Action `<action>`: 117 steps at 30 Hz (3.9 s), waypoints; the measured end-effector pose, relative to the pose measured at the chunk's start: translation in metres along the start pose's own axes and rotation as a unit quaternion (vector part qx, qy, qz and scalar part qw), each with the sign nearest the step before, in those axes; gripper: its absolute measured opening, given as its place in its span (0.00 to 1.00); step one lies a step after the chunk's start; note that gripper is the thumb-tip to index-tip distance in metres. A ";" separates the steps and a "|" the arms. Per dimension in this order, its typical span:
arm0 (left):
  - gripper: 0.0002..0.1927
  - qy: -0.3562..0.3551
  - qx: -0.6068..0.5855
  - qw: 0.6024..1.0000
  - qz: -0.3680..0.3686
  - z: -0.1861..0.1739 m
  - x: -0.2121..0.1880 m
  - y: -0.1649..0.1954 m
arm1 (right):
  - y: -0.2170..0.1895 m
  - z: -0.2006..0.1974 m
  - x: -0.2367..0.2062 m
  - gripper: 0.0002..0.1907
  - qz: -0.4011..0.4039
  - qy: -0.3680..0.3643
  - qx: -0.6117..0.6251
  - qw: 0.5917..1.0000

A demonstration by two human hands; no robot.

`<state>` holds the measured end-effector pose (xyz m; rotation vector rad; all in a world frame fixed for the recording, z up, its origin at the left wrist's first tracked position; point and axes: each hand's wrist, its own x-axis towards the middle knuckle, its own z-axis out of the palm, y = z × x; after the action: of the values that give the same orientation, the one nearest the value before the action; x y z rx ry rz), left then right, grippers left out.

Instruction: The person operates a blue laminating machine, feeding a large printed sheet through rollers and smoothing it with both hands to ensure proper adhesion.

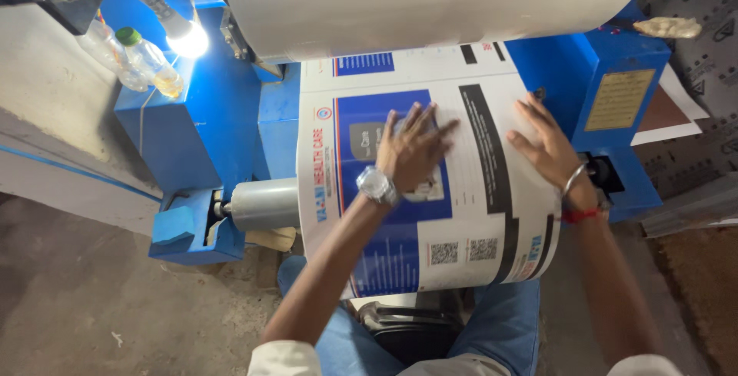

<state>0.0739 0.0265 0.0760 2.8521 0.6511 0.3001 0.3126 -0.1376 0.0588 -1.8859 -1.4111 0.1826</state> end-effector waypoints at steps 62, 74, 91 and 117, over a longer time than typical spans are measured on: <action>0.09 0.367 -0.112 0.893 -0.235 0.086 -0.249 0.009 | -0.045 0.044 0.021 0.30 -0.019 -0.015 -0.269 0.963; 0.24 0.262 -0.021 0.958 -0.113 0.003 -0.114 -0.009 | -0.107 0.053 -0.126 0.38 -0.006 0.044 0.752 0.658; 0.28 0.204 0.018 0.948 -0.242 -0.001 -0.079 -0.070 | -0.129 0.047 -0.081 0.41 0.050 -0.013 0.719 0.693; 0.25 0.378 -0.029 0.891 -0.249 0.077 -0.207 0.036 | 0.008 -0.010 0.001 0.37 0.093 -0.022 0.204 0.974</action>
<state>-0.0750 -0.1090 -0.0209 2.3129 1.4275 1.3212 0.3241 -0.1420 0.0609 -1.6726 -1.1198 0.5653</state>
